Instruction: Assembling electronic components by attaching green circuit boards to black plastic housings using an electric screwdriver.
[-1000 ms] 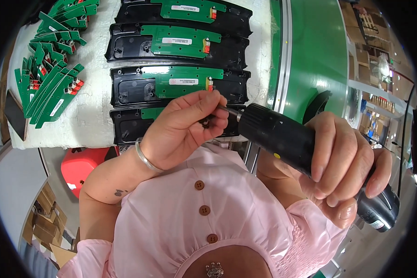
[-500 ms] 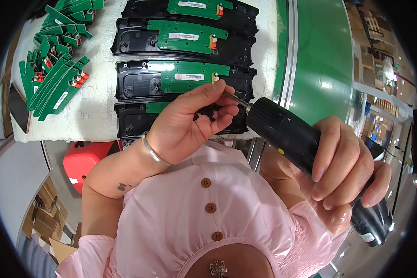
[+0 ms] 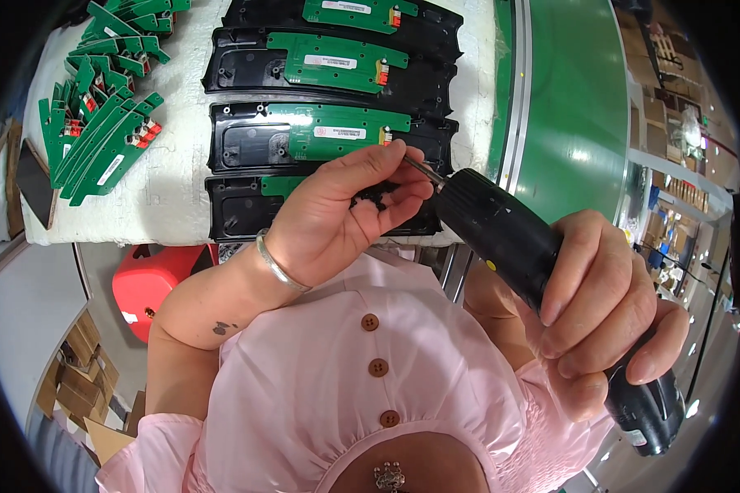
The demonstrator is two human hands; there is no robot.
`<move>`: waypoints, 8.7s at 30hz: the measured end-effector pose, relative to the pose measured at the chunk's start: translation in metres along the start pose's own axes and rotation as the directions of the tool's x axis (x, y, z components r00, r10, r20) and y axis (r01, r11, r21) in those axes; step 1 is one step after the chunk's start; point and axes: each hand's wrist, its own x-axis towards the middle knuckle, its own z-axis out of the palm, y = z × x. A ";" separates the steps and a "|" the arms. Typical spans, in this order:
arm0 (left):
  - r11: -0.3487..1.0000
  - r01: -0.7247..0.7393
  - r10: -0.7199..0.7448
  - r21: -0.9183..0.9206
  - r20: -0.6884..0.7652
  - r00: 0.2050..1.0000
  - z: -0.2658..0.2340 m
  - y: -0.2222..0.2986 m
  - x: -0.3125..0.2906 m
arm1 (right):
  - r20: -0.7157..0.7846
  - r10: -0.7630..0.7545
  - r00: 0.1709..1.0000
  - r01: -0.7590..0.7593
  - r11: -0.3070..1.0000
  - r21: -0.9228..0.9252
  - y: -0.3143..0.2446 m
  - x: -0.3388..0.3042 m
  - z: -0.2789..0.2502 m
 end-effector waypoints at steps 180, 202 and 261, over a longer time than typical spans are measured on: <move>0.969 -0.082 0.080 0.234 0.021 0.997 -0.029 0.034 -0.064 | 0.073 0.299 0.951 -0.299 0.954 -0.010 0.131 0.046 0.063; 0.950 -0.292 0.304 0.110 -0.115 0.946 -0.027 0.037 -0.062 | 0.103 0.278 0.955 -0.276 0.961 -0.027 0.067 0.067 0.061; 0.978 -0.203 0.208 0.058 -0.109 0.972 -0.029 0.015 -0.056 | 0.217 0.143 0.966 -0.187 0.962 0.198 0.030 0.035 0.046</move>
